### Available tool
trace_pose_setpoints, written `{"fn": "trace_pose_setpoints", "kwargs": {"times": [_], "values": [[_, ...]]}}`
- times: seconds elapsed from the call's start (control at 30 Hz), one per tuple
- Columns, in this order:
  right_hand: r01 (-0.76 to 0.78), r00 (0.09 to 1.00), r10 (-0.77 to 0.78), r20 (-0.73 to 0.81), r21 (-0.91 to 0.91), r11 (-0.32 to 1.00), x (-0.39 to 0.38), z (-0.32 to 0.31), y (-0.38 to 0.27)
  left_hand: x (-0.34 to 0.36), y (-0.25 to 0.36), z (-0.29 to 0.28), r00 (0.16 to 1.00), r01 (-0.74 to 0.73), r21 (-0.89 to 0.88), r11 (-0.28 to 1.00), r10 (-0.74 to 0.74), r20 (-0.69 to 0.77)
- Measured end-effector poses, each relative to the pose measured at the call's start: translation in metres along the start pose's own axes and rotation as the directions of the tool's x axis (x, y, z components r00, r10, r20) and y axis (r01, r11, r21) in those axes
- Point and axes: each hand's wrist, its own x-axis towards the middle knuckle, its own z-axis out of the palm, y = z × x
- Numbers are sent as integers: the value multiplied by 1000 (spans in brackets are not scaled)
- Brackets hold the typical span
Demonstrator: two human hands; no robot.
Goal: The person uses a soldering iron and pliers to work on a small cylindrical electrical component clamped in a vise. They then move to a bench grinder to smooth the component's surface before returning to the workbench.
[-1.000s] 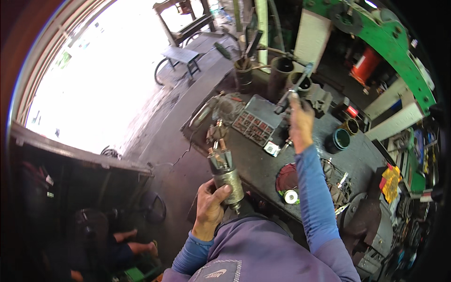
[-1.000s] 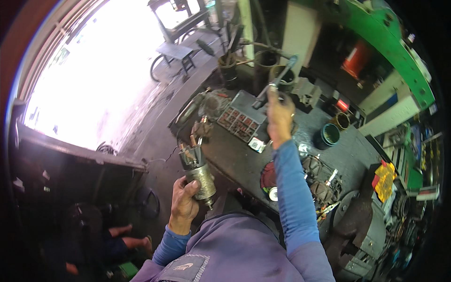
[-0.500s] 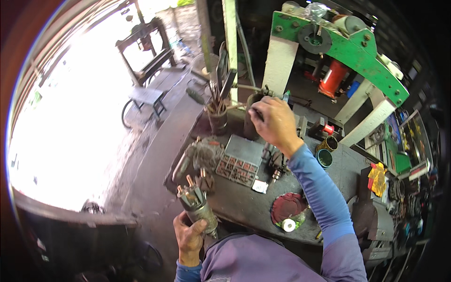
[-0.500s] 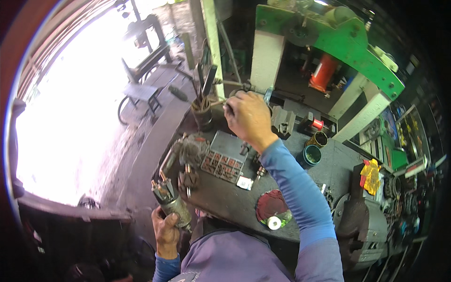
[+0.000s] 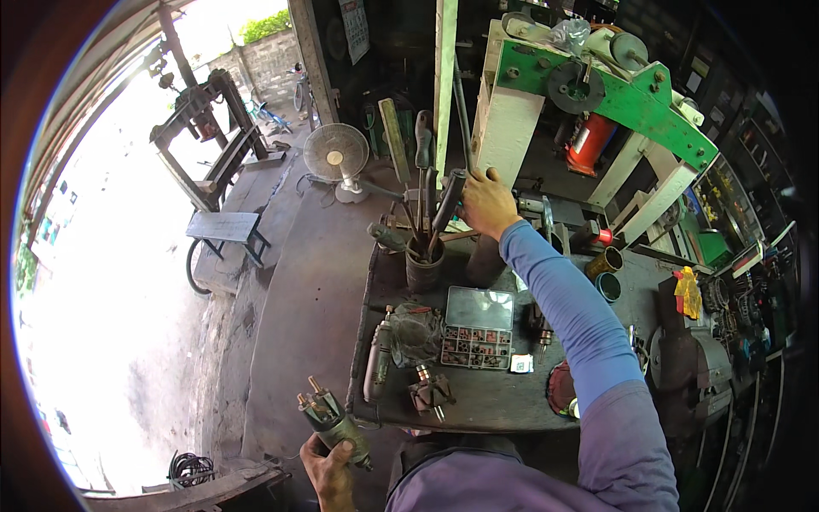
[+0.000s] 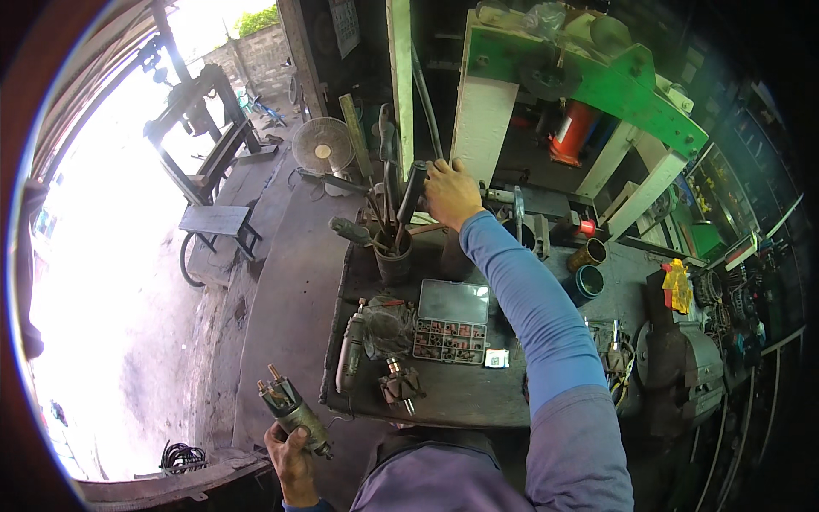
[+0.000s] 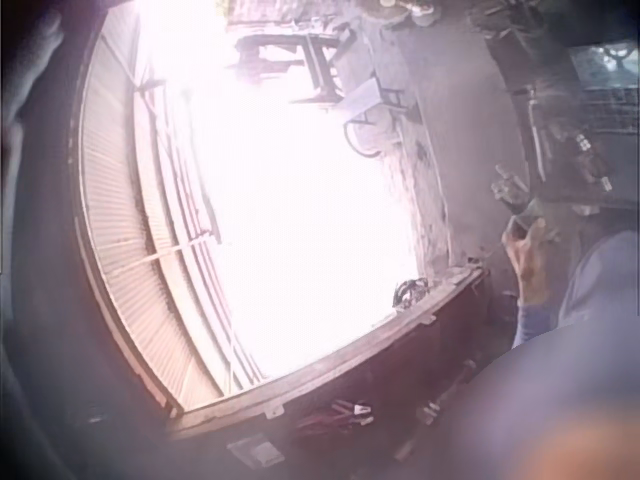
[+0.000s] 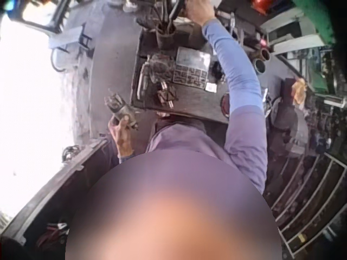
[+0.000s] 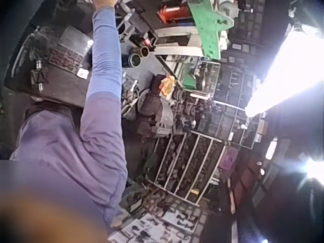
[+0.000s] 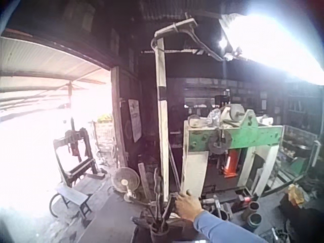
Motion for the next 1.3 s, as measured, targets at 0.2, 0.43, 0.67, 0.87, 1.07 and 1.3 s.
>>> {"fn": "trace_pose_setpoints", "kwargs": {"times": [0.2,0.43,0.67,0.87,1.07,1.3], "values": [[-22,997,27,-68,73,997,-1,15,-6,4,-3,-25,998,-52,24,998,53,-21],[-17,998,26,-56,162,987,2,18,-6,-14,-6,-22,983,-94,41,995,100,-155],[-146,989,145,29,29,989,-4,35,-6,-39,6,-3,946,-10,1,1000,10,-323],[-358,933,358,-30,20,934,-30,-29,7,-45,27,-19,976,-14,11,1000,16,-217],[-124,865,354,-355,532,837,-47,-140,-96,-37,42,-86,949,-75,119,990,107,-296],[-34,987,-142,78,958,286,-70,-186,-396,-38,70,-236,881,-10,-21,1000,-2,-474]]}}
